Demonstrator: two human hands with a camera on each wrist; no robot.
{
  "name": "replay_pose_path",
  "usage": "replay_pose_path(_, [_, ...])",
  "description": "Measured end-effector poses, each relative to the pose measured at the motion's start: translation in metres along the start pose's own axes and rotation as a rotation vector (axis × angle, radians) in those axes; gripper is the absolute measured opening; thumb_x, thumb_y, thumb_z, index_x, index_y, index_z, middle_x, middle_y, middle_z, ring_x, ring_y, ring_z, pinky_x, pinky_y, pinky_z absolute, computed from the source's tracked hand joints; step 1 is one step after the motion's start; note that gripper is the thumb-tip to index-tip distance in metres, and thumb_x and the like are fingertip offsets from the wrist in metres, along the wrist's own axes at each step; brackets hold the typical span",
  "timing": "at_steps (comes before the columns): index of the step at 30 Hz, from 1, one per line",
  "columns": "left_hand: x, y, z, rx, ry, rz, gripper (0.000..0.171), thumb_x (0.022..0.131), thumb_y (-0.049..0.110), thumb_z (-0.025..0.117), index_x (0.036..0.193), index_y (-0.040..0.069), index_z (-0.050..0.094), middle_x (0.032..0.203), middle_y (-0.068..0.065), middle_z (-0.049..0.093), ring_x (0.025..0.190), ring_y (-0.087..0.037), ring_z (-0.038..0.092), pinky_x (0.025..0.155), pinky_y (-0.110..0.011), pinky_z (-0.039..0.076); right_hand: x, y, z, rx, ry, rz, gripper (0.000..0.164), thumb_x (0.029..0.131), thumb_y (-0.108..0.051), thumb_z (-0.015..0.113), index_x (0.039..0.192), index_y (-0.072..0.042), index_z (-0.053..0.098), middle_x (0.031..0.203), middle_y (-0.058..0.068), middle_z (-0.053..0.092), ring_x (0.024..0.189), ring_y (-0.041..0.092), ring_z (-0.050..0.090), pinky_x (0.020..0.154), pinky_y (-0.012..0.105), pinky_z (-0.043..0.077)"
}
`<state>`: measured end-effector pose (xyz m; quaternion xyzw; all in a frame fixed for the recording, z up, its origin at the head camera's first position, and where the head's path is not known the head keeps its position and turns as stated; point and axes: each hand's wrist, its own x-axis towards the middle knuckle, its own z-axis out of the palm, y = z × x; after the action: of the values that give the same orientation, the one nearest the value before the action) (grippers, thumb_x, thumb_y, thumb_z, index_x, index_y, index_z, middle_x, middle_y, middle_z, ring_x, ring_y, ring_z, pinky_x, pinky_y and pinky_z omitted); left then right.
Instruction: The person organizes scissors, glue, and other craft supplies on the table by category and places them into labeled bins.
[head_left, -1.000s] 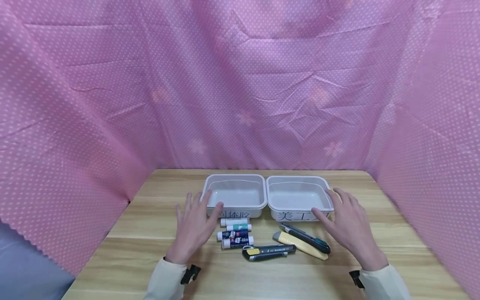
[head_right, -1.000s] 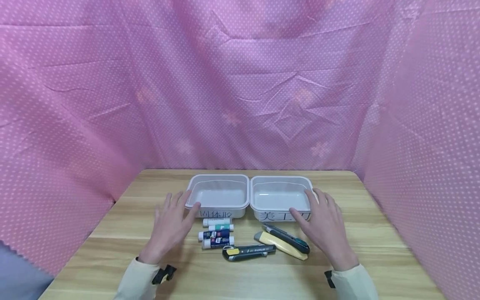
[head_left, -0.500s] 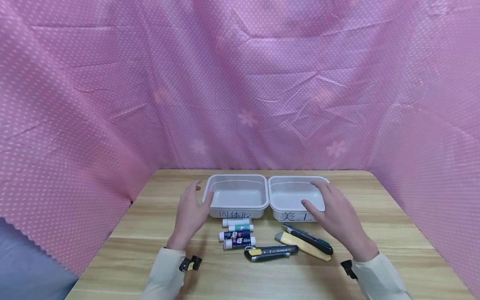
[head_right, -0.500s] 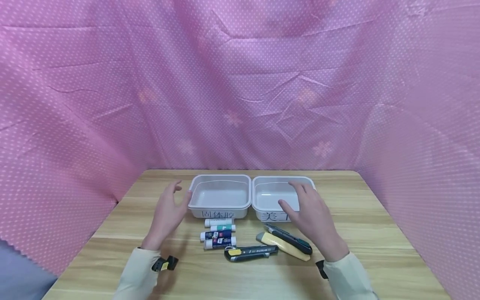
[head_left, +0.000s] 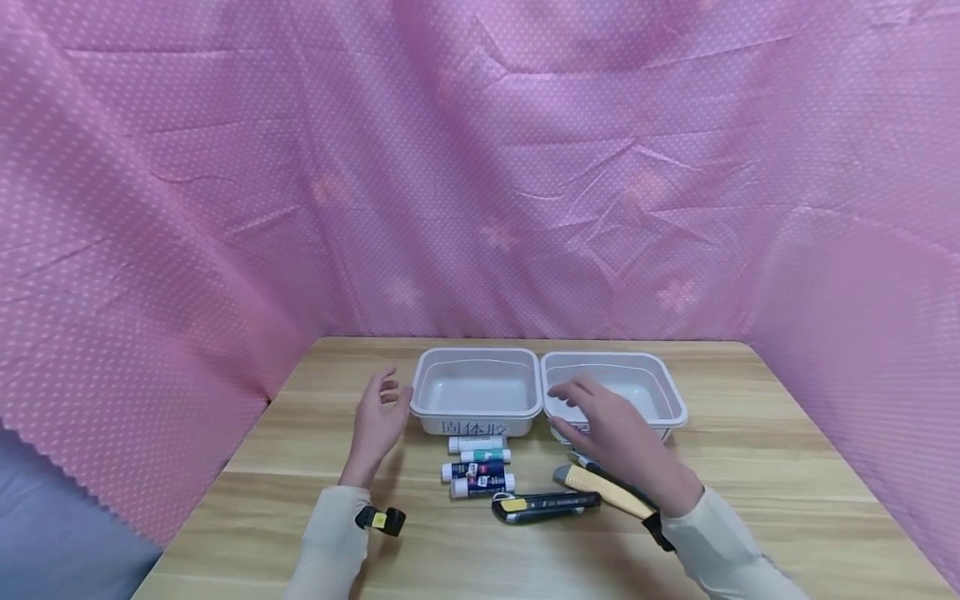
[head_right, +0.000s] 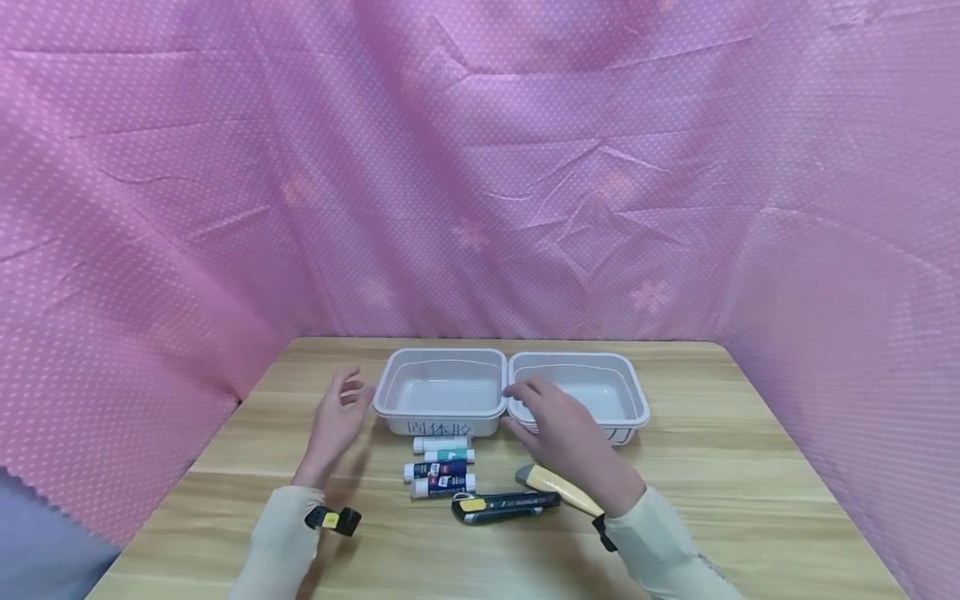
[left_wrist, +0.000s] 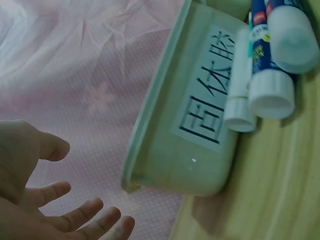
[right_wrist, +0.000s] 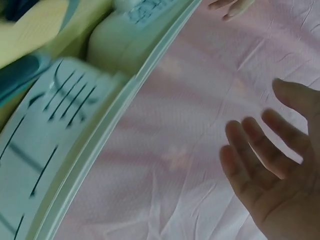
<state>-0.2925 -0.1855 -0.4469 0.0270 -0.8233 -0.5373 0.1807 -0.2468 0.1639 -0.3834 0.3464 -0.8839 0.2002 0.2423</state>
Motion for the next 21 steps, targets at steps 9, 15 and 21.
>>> replay_pose_path(9, [0.002, -0.021, 0.007, -0.011, -0.025, -0.053, 0.034, 0.1, 0.013, 0.064, 0.131, -0.001, 0.063, 0.127, -0.024, 0.065, 0.114, -0.041, 0.066, 0.096, -0.048, 0.055, 0.013, -0.042, 0.036, -0.032, -0.262, -0.083, 0.015, 0.092, -0.026, 0.077, 0.106, -0.02, 0.076, 0.1, -0.007, 0.074, 0.085, 0.008, 0.068, 0.075, 0.029, 0.058])
replay_pose_path(15, [-0.004, -0.026, 0.011, -0.008, -0.09, -0.107, 0.037, 0.101, 0.014, 0.062, 0.136, 0.001, 0.059, 0.134, -0.027, 0.061, 0.115, -0.042, 0.065, 0.096, -0.047, 0.056, 0.013, -0.056, 0.057, -0.071, -0.386, -0.103, 0.014, 0.09, -0.025, 0.079, 0.103, -0.019, 0.077, 0.095, -0.004, 0.072, 0.072, 0.005, 0.061, 0.061, 0.023, 0.052])
replay_pose_path(21, [-0.006, -0.026, 0.011, -0.005, -0.107, -0.113, 0.041, 0.102, 0.016, 0.061, 0.14, 0.003, 0.056, 0.136, -0.03, 0.058, 0.117, -0.044, 0.064, 0.095, -0.048, 0.056, 0.008, -0.059, 0.073, -0.106, -0.394, -0.106, 0.015, 0.087, -0.025, 0.082, 0.1, -0.019, 0.076, 0.085, -0.007, 0.066, 0.062, 0.005, 0.053, 0.052, 0.023, 0.045])
